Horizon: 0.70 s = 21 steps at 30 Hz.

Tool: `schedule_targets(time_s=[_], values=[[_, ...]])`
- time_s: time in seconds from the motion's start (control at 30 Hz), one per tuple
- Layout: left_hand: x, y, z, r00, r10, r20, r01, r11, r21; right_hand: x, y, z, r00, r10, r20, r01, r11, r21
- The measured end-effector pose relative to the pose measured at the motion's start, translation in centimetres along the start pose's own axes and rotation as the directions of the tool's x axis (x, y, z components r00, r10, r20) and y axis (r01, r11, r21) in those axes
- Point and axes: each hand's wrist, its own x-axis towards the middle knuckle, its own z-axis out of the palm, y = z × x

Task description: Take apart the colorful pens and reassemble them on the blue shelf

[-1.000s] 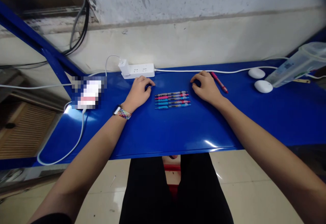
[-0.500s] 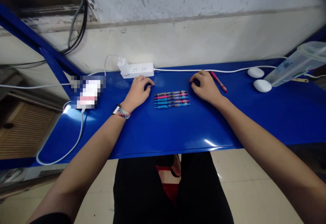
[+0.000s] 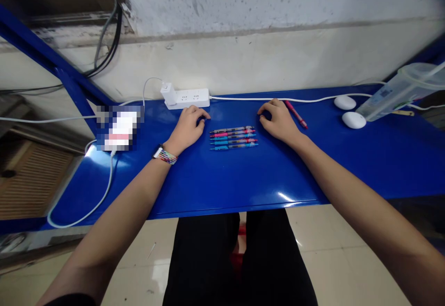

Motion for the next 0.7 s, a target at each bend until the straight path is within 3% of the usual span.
schedule_targets(time_s=[0.27, 0.53, 0.7], values=[[0.0, 0.0, 0.4, 1.000, -0.006, -0.003, 0.006, 1.000, 0.017, 0.2, 0.0, -0.1, 1.000, 0.006, 0.007, -0.006, 1.000, 0.014], [-0.5, 1.5, 0.3, 1.000, 0.022, 0.004, -0.023, 0.993, 0.119, 0.1, 0.2, -0.7, 1.000, 0.019, 0.010, -0.019, 0.998, 0.059], [-0.6, 1.5, 0.2, 1.000, 0.016, -0.002, -0.016, 0.996, 0.083, -0.1, 0.3, -0.9, 1.000, 0.026, 0.009, -0.026, 0.997, 0.069]])
